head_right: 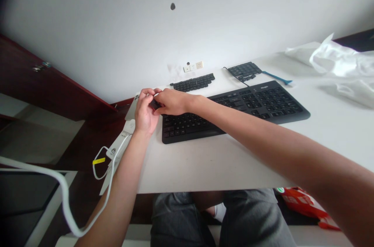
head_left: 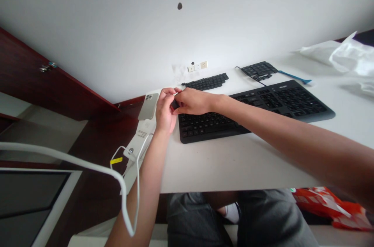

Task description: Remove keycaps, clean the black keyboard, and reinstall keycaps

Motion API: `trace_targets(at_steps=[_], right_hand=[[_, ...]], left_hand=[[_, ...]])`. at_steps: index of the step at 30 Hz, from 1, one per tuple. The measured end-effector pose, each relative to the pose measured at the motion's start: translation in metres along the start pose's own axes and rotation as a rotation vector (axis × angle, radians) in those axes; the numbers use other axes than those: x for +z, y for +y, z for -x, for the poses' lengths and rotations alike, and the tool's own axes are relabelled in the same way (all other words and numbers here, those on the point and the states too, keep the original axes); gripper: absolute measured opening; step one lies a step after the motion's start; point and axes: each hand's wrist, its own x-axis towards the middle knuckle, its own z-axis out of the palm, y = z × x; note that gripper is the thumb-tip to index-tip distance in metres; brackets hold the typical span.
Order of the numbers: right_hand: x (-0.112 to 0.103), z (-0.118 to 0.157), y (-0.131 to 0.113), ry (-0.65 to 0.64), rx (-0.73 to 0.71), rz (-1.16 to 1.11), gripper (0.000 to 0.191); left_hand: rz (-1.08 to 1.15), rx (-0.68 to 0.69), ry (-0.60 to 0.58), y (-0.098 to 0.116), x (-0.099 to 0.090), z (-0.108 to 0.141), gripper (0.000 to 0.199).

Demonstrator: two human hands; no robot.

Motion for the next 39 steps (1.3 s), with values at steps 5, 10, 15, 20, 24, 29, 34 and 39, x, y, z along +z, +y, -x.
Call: trace_targets(at_steps=[5,10,15,20,24,29,34,39], right_hand=[[-0.001,0.0,0.001,0.011,-0.014,0.004,0.017],[0.001,-0.001,0.002,0.002,-0.002,0.007,0.021],[0.003,-0.001,0.003,-0.023,-0.008,0.026,0.026],[0.008,-0.001,0.007,-0.001,0.021,0.02,0.026],[0.009,-0.001,0.006,0.014,0.049,0.02,0.019],[-0.021,0.005,0.008,-0.092,0.08,-0.013,0.015],[-0.06,0.014,0.022,0.155,0.134,0.006,0.021],[-0.052,0.011,0.021,0.25,0.142,0.004,0.016]], left_hand=[[-0.036,0.014,0.006,0.001,0.001,0.0,0.011],[0.024,-0.007,0.009,-0.002,0.0,0.0,0.007],[0.019,-0.028,0.009,-0.008,-0.003,0.0,0.013],[-0.009,-0.081,0.029,-0.012,-0.004,0.001,0.02],[0.007,-0.142,0.008,-0.014,-0.005,0.002,0.025],[0.031,-0.173,-0.006,-0.015,-0.004,0.002,0.032],[0.016,-0.182,0.0,-0.013,0.0,0.003,0.027],[0.003,-0.22,-0.077,-0.014,0.004,0.001,0.056]])
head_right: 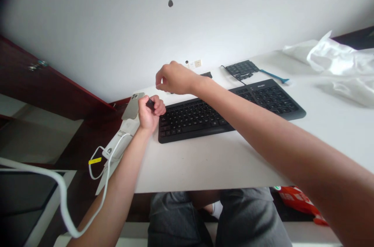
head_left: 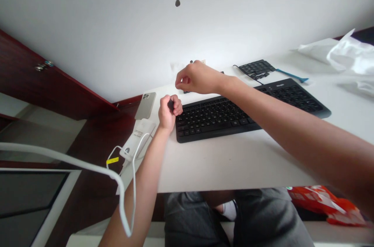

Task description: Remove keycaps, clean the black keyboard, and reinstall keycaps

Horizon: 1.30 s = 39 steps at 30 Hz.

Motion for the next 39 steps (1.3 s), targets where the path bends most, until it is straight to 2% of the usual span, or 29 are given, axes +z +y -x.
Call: trace_targets(at_steps=[6,11,15,19,22,27,31,34,37,39], right_hand=[[0.021,0.001,-0.002,0.035,-0.013,-0.017,0.023],[0.022,0.001,-0.008,0.117,-0.024,-0.131,0.027],[0.02,0.002,-0.017,0.121,-0.032,-0.212,0.026],[0.021,0.002,-0.018,0.106,-0.062,-0.225,0.024],[0.023,0.001,-0.013,0.058,-0.071,-0.187,0.023],[0.022,0.002,-0.009,-0.006,-0.091,-0.125,0.025],[0.014,0.003,-0.016,-0.038,-0.114,-0.188,0.029],[0.01,0.003,-0.023,-0.126,-0.144,-0.248,0.031],[0.013,0.004,-0.028,-0.198,-0.15,-0.266,0.038],[0.018,0.004,-0.029,-0.185,-0.125,-0.238,0.037]], left_hand=[[0.064,-0.043,0.092,-0.001,0.004,-0.004,0.065],[0.067,-0.027,0.116,-0.001,0.005,-0.004,0.065],[0.053,0.02,0.106,0.002,0.007,-0.003,0.064],[0.075,0.021,0.166,0.009,0.007,-0.003,0.067],[0.082,0.027,0.195,0.01,0.006,-0.002,0.069],[0.096,0.003,0.162,0.003,0.005,-0.003,0.07],[0.112,-0.002,0.15,0.0,0.006,-0.004,0.074],[0.121,-0.001,0.179,-0.001,0.007,-0.004,0.075],[0.133,-0.009,0.167,0.0,0.007,-0.004,0.073],[0.137,0.01,0.122,-0.002,0.007,-0.003,0.069]])
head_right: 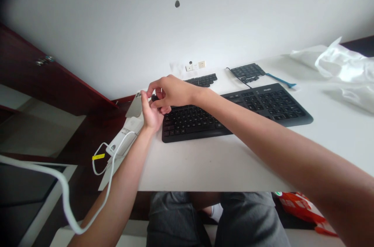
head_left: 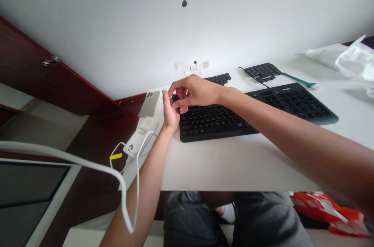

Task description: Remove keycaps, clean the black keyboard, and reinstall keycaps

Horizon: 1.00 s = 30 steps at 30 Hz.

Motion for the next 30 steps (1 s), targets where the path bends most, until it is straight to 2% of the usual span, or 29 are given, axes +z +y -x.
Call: trace_targets(at_steps=[5,7,10,13,16,22,26,30], right_hand=[[0.006,0.001,0.003,0.023,0.04,0.059,0.022],[0.008,0.001,0.004,0.018,0.027,0.075,0.023],[0.014,0.001,0.006,-0.004,0.019,0.14,0.024],[0.022,0.001,0.011,-0.083,0.066,0.222,0.024],[0.025,0.001,0.018,-0.146,0.127,0.258,0.029],[0.024,0.001,0.026,-0.14,0.167,0.212,0.034],[0.026,0.001,0.028,-0.09,0.221,0.21,0.039],[0.03,0.001,0.025,-0.087,0.179,0.208,0.033]], left_hand=[[-0.046,0.1,-0.074,-0.009,-0.006,-0.004,0.067],[-0.115,0.154,-0.009,-0.012,-0.013,-0.008,0.07],[-0.213,0.203,0.156,-0.014,-0.025,-0.012,0.072],[-0.29,0.149,0.28,-0.017,-0.035,-0.012,0.071],[-0.337,0.092,0.33,-0.019,-0.037,-0.011,0.072],[-0.389,0.076,0.357,-0.019,-0.036,-0.009,0.071],[-0.407,0.043,0.313,-0.019,-0.039,-0.009,0.071],[-0.416,0.033,0.309,-0.02,-0.039,-0.01,0.072]])
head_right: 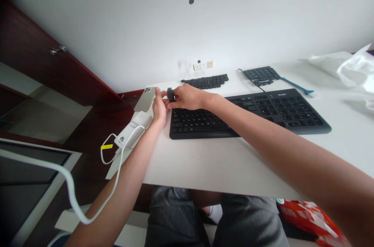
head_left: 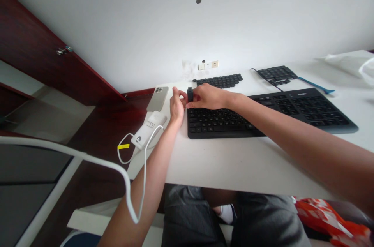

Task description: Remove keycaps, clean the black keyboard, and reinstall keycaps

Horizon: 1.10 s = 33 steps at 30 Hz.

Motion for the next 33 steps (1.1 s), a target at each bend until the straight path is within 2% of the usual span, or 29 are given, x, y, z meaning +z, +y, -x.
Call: trace_targets(at_steps=[5,8,13,16,19,22,25,28,30,33], right_hand=[[0.005,0.001,-0.01,-0.004,-0.086,0.115,0.027],[0.007,0.001,-0.015,0.001,-0.063,0.193,0.027],[0.006,0.0,-0.012,-0.028,-0.047,0.151,0.028],[0.008,0.0,-0.01,-0.018,-0.053,0.171,0.031],[0.01,0.002,-0.009,-0.009,-0.031,0.188,0.035],[0.014,0.004,-0.008,-0.009,-0.009,0.198,0.039],[0.023,0.007,-0.005,0.017,-0.041,0.192,0.046],[0.035,0.009,-0.001,0.056,-0.089,0.143,0.053],[0.041,0.01,0.003,0.07,-0.089,0.078,0.054],[0.046,0.01,0.008,0.091,-0.081,-0.035,0.05]], left_hand=[[-0.059,0.026,0.058,0.005,0.002,0.002,0.073],[-0.071,0.032,0.075,0.006,0.002,0.002,0.073],[-0.024,0.006,0.111,-0.002,0.001,-0.001,0.067],[-0.062,0.093,0.096,-0.004,-0.002,-0.002,0.056],[-0.177,0.226,0.015,-0.002,-0.007,0.002,0.041],[-0.354,0.255,-0.025,0.002,-0.016,0.016,0.026],[-0.547,0.187,-0.029,0.008,-0.027,0.04,0.015],[-0.717,0.163,-0.095,0.016,-0.035,0.064,0.012],[-0.759,0.177,-0.14,0.02,-0.038,0.075,0.015],[-0.787,0.191,-0.144,0.022,-0.036,0.08,0.008]])
